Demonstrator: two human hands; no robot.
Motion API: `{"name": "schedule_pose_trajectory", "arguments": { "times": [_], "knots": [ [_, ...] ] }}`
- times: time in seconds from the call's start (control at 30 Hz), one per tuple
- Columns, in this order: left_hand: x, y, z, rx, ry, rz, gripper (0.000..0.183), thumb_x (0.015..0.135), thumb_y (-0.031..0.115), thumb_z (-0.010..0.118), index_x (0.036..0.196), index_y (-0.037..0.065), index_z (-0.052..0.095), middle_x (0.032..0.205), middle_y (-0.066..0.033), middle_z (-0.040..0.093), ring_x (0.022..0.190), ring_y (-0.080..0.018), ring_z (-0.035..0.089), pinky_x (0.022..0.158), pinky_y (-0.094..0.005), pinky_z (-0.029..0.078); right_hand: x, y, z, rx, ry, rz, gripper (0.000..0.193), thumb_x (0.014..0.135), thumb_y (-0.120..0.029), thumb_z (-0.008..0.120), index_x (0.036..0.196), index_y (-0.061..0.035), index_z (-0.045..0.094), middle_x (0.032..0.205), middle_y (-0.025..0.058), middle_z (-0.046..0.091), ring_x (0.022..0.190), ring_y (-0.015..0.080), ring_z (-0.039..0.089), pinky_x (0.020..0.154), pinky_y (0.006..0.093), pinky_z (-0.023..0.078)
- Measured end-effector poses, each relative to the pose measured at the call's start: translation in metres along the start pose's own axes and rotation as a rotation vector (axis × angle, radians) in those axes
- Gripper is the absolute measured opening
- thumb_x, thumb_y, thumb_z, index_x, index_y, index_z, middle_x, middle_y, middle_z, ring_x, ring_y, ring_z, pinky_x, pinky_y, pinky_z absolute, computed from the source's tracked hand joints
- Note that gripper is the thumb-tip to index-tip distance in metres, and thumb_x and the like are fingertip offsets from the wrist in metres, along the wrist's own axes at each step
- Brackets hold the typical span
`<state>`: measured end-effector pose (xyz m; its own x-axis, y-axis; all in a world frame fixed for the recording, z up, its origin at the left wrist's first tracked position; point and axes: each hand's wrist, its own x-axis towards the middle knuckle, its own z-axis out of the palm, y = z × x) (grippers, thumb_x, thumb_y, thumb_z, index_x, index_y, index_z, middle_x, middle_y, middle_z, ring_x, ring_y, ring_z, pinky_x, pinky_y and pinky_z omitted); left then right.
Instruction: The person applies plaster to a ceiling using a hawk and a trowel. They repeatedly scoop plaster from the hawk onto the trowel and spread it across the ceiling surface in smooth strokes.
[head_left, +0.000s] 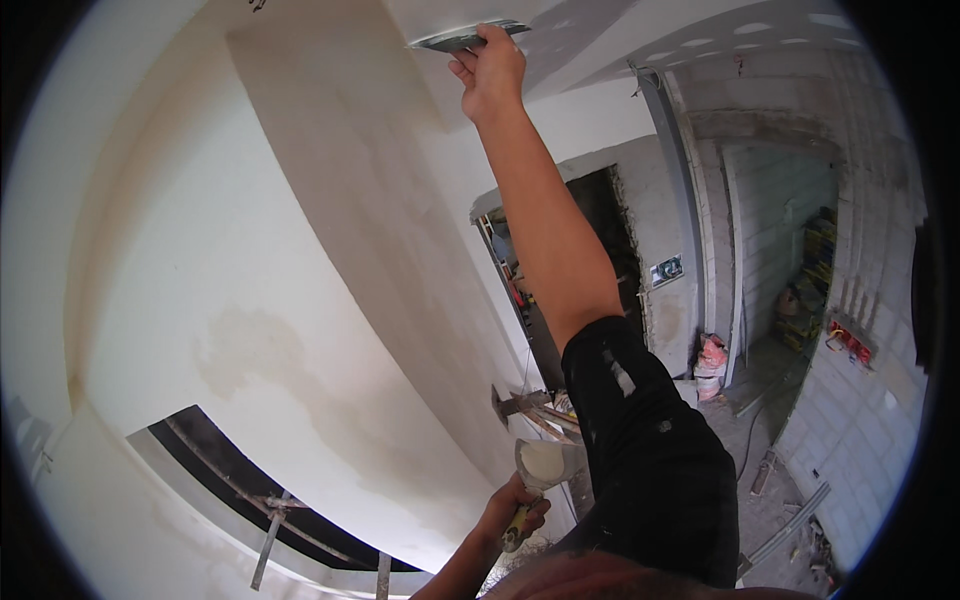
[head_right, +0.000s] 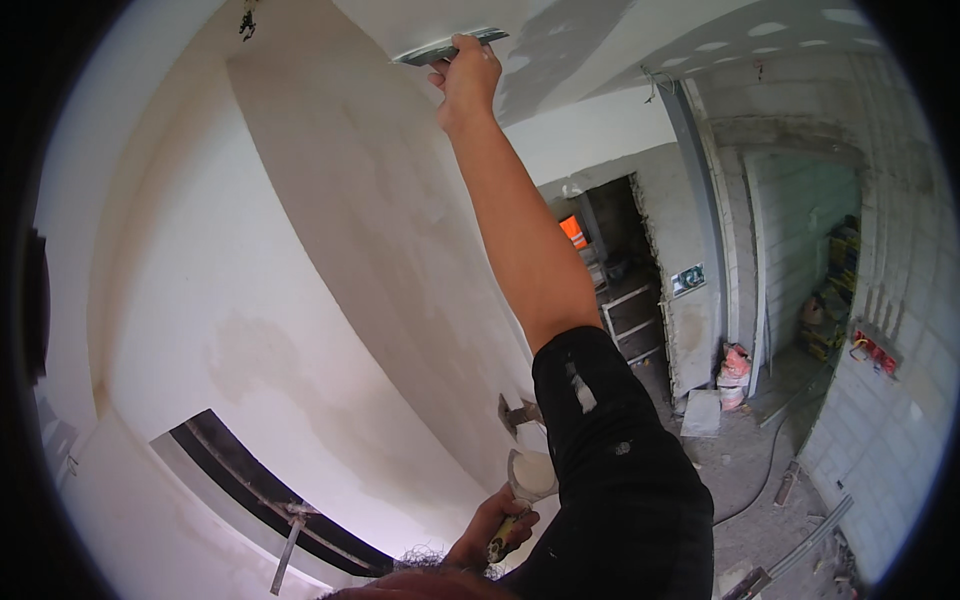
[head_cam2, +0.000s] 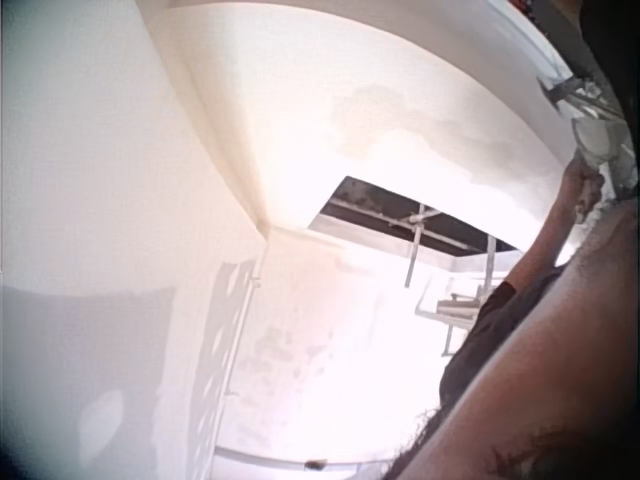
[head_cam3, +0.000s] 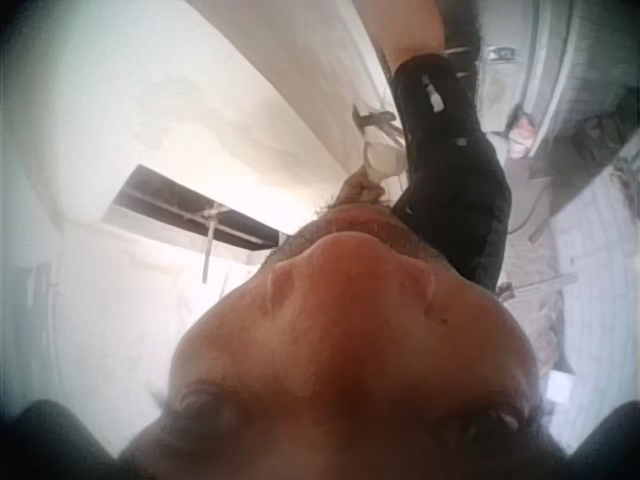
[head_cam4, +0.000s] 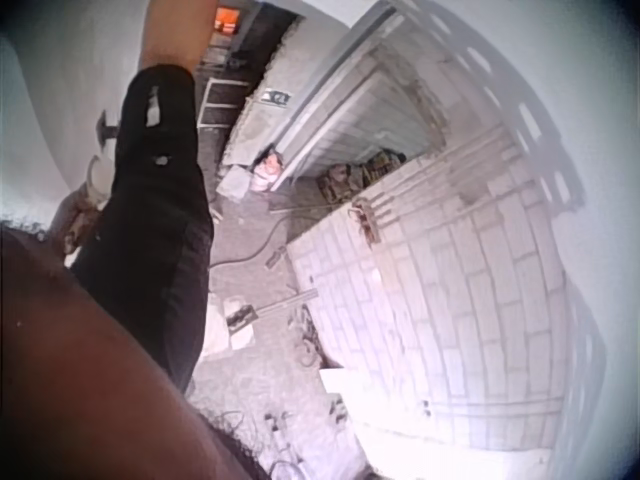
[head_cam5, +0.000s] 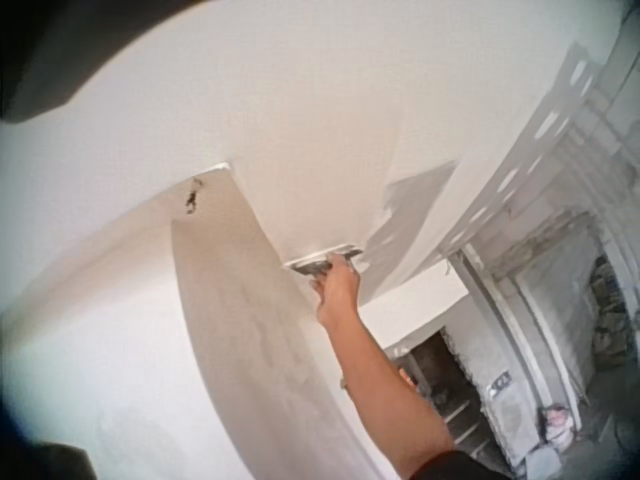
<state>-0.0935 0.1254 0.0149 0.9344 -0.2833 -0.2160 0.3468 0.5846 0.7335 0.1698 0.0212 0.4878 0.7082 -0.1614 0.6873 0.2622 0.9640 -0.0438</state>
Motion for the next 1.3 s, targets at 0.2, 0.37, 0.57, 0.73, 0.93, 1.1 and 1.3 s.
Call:
{"name": "schedule_pose_trajectory", "arguments": {
  "times": [0.2, 0.37, 0.57, 0.73, 0.93, 1.1, 1.3],
  "knots": [
    [-0.008, -0.002, 0.004, -0.008, -0.006, 0.002, 0.053, 0.085, 0.01, 0.047, 0.137, 0.013, 0.038, 0.074, -0.0097, 0.048, 0.049, -0.0133, 0.04, 0.038, -0.0235, 0.034, -0.027, -0.027, 0.019, 0.01, -0.052, -0.039, 0.029, 0.094, -0.024, 0.057, 0.112, -0.0014, 0.055, 0.104, 0.0123, 0.066, 0.093, 0.0249, 0.066, 0.077, 0.0368, 0.048],
    [-0.012, -0.005, -0.004, -0.002, -0.05, -0.022, 0.051, 0.085, 0.01, 0.048, 0.135, 0.013, 0.039, 0.074, -0.0092, 0.048, 0.049, -0.0132, 0.04, 0.038, -0.0236, 0.034, -0.055, -0.045, 0.038, -0.001, -0.106, -0.07, 0.028, 0.097, -0.023, 0.053, 0.115, -0.0012, 0.057, 0.109, 0.013, 0.069, 0.102, 0.026, 0.066, 0.088, 0.0404, 0.048],
    [-0.015, -0.009, -0.013, 0.03, -0.052, -0.028, 0.048, 0.086, 0.011, 0.047, 0.134, 0.014, 0.04, 0.07, -0.008, 0.047, 0.045, -0.0132, 0.038, 0.038, -0.0235, 0.033, -0.092, -0.07, 0.059, -0.005, -0.141, -0.088, 0.022, 0.096, -0.024, 0.055, 0.111, -0.0082, 0.057, 0.109, 0.0064, 0.067, 0.102, 0.0212, 0.066, 0.083, 0.0367, 0.043],
    [-0.023, -0.004, 0.001, 0.056, 0.021, 0.012, 0.047, 0.088, 0.013, 0.046, 0.134, 0.012, 0.04, 0.065, -0.0077, 0.045, 0.041, -0.013, 0.035, 0.038, -0.0231, 0.032, -0.092, -0.077, 0.079, -0.002, -0.137, -0.09, 0.02, 0.097, -0.026, 0.053, 0.103, -0.0071, 0.059, 0.092, 0.0048, 0.067, 0.088, 0.0181, 0.064, 0.069, 0.0324, 0.044],
    [-0.024, -0.004, -0.015, 0.082, -0.133, -0.071, 0.048, 0.087, 0.013, 0.046, 0.134, 0.01, 0.04, 0.066, -0.0084, 0.046, 0.042, -0.0127, 0.035, 0.038, -0.0239, 0.033, -0.115, -0.099, 0.095, -0.007, -0.227, -0.169, 0.022, 0.098, -0.028, 0.051, 0.104, -0.009, 0.059, 0.094, 0.004, 0.068, 0.091, 0.0164, 0.064, 0.072, 0.0313, 0.042],
    [-0.024, -0.005, -0.017, 0.071, -0.104, -0.067, 0.047, 0.087, 0.014, 0.046, 0.133, 0.009, 0.04, 0.065, -0.0081, 0.046, 0.041, -0.0129, 0.035, 0.039, -0.0242, 0.033, -0.137, -0.112, 0.109, -0.047, -0.279, -0.225, 0.022, 0.099, -0.028, 0.049, 0.105, -0.0093, 0.059, 0.095, 0.004, 0.069, 0.093, 0.0165, 0.065, 0.072, 0.0306, 0.041],
    [-0.019, -0.006, -0.027, 0.1, -0.146, -0.071, 0.046, 0.087, 0.015, 0.046, 0.133, 0.011, 0.04, 0.064, -0.0068, 0.046, 0.041, -0.0126, 0.036, 0.039, -0.0244, 0.033, -0.166, -0.128, 0.122, -0.137, -0.306, -0.32, 0.022, 0.1, -0.024, 0.045, 0.108, -0.0073, 0.057, 0.099, 0.0077, 0.068, 0.096, 0.0174, 0.065, 0.074, 0.0315, 0.042]
  ]
}}
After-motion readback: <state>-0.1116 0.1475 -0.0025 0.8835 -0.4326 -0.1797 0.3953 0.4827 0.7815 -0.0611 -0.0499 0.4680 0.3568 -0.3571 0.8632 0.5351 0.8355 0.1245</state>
